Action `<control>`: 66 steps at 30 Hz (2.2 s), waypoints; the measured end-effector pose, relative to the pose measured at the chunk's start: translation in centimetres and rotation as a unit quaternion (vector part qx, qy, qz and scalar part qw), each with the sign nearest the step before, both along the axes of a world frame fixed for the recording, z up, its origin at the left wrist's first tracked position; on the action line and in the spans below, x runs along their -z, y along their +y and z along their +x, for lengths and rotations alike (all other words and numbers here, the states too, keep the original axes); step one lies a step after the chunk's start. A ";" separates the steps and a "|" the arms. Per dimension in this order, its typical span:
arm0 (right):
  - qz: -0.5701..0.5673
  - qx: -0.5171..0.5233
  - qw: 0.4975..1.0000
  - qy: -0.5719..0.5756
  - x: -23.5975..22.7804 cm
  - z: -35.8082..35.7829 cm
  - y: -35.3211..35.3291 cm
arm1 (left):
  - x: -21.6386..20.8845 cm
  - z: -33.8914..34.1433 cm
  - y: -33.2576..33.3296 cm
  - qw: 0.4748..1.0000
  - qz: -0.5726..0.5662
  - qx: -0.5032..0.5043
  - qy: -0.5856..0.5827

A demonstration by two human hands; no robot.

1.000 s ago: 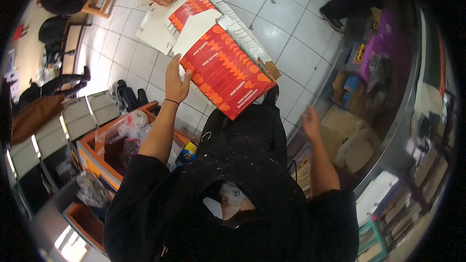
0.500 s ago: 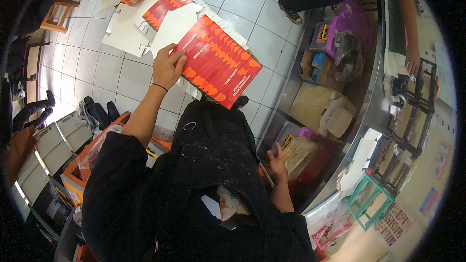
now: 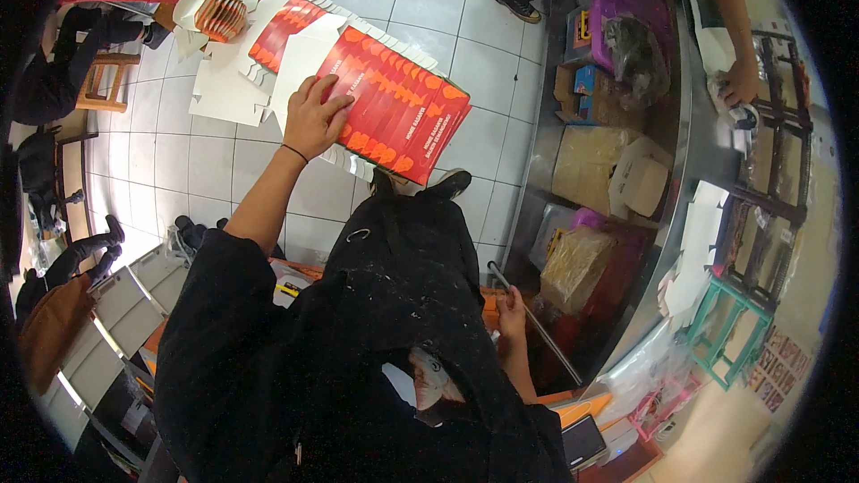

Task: The person assembles cardboard food boxes by hand, folding the flaps and stacking them on the counter.

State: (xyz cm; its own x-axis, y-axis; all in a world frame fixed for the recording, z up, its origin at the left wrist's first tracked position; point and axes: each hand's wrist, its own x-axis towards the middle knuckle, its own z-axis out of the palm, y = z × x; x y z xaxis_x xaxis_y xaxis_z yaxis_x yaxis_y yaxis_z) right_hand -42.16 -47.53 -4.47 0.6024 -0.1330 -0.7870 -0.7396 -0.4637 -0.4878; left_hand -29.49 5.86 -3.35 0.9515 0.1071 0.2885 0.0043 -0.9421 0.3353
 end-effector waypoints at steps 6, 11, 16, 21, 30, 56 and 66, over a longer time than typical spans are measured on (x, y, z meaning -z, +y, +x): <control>-0.017 0.002 1.000 0.003 -2.1 -0.4 1.3 | 0.0 0.2 -0.7 0.998 -0.043 -0.014 -0.030; -0.003 0.020 0.999 -0.048 -1.8 0.4 1.9 | 0.1 -0.3 -1.1 0.996 0.025 0.084 -0.015; 0.039 0.017 0.998 -0.045 -0.1 -0.4 0.9 | -0.9 -0.5 -2.4 0.999 0.002 0.036 -0.008; 0.009 0.011 0.999 -0.035 0.6 -1.0 0.2 | -0.6 0.1 -2.9 0.999 -0.001 0.039 0.007; 0.004 0.038 0.999 -0.017 0.7 -1.0 -0.1 | 0.0 0.2 -4.1 0.998 0.028 0.052 -0.018; -0.014 0.051 0.998 -0.023 0.4 -2.4 -0.2 | 0.5 0.2 -9.4 0.999 -0.016 0.017 -0.036; -0.031 0.045 0.995 -0.087 0.9 -2.2 0.7 | 0.5 1.2 -11.4 0.992 -0.060 0.101 0.041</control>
State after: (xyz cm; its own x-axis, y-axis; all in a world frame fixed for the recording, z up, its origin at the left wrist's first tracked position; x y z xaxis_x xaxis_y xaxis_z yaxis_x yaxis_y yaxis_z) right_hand -44.37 -46.78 -5.36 0.7126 -0.2368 -0.6605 -0.6860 -0.4323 -0.5852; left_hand -28.27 -5.54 -3.83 0.9768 -0.0598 0.2058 -0.1489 -0.8801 0.4509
